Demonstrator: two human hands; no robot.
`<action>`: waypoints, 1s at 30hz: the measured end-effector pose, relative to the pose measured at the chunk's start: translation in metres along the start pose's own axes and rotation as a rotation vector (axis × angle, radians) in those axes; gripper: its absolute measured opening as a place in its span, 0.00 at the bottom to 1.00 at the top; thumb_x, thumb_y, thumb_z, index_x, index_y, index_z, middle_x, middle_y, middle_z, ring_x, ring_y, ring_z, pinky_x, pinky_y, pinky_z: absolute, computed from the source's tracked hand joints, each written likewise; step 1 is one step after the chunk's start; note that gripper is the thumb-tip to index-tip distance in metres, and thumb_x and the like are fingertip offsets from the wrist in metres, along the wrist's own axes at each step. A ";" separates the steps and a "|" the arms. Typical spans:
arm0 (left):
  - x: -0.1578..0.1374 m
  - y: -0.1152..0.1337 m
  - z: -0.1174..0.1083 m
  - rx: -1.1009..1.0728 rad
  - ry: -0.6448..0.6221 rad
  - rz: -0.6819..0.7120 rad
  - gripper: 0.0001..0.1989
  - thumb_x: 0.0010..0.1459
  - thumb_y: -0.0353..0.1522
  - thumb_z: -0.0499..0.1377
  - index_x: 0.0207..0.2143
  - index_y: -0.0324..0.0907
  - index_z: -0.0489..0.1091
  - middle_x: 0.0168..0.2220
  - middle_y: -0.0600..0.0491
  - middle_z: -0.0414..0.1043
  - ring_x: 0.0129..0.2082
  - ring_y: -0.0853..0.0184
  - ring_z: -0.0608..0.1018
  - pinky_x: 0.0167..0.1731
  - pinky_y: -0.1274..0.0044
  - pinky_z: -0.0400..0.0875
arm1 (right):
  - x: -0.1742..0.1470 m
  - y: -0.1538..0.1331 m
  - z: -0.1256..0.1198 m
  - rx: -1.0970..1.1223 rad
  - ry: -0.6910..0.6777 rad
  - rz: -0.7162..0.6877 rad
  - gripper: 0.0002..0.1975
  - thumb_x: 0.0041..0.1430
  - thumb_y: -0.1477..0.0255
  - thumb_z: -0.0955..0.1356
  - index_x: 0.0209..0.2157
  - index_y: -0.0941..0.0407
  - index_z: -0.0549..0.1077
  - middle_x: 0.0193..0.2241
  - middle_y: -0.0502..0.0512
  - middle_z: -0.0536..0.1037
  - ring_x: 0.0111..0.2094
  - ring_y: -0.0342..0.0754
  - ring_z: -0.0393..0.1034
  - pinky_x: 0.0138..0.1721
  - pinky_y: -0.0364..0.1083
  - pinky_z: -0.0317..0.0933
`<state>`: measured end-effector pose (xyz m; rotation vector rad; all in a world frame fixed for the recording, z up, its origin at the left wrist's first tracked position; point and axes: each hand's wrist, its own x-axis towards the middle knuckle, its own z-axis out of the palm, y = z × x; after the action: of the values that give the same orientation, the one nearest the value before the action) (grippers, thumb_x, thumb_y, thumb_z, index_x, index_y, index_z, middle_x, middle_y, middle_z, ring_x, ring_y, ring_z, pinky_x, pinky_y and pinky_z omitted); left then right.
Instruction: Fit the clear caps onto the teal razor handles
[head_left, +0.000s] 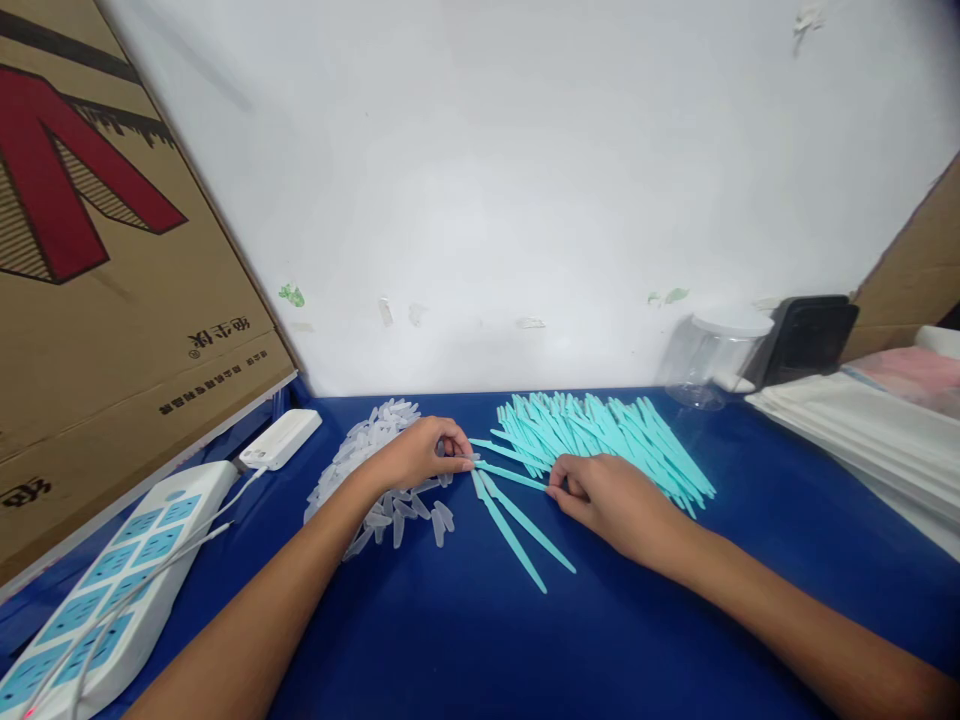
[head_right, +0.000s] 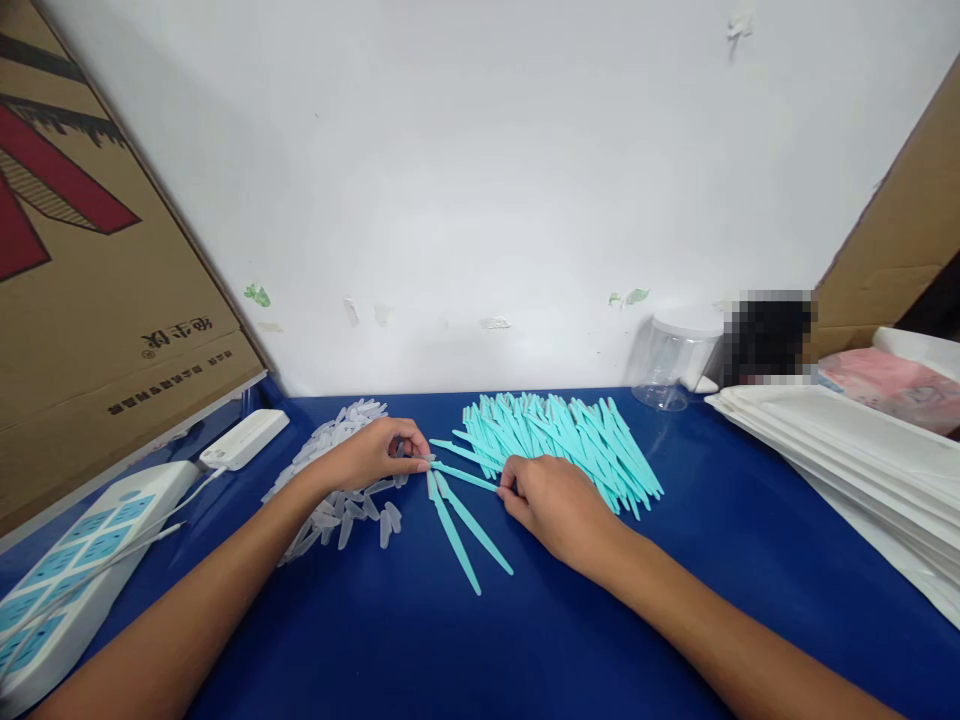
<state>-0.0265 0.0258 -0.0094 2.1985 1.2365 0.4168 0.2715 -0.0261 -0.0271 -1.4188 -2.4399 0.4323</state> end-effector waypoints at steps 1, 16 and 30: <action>0.000 0.001 0.000 -0.003 0.001 0.002 0.15 0.59 0.46 0.65 0.38 0.44 0.80 0.39 0.49 0.78 0.38 0.62 0.75 0.36 0.74 0.67 | 0.000 0.000 0.000 0.004 -0.005 -0.001 0.08 0.67 0.70 0.65 0.34 0.54 0.75 0.20 0.49 0.73 0.22 0.46 0.64 0.28 0.45 0.53; -0.002 0.001 0.001 0.003 -0.006 0.035 0.16 0.62 0.46 0.62 0.37 0.43 0.77 0.40 0.49 0.76 0.38 0.63 0.74 0.36 0.74 0.67 | -0.001 -0.002 -0.002 -0.023 0.010 -0.033 0.07 0.67 0.71 0.65 0.36 0.54 0.75 0.21 0.49 0.73 0.23 0.47 0.65 0.27 0.45 0.52; 0.004 -0.005 -0.003 -0.080 0.233 -0.019 0.18 0.58 0.46 0.66 0.41 0.42 0.80 0.39 0.48 0.81 0.38 0.62 0.79 0.38 0.72 0.71 | 0.002 0.007 -0.010 0.119 0.283 0.001 0.09 0.70 0.68 0.62 0.37 0.54 0.71 0.38 0.56 0.74 0.36 0.48 0.69 0.36 0.47 0.60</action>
<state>-0.0293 0.0327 -0.0106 2.1141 1.3347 0.7191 0.2799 -0.0201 -0.0202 -1.3318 -2.1526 0.3438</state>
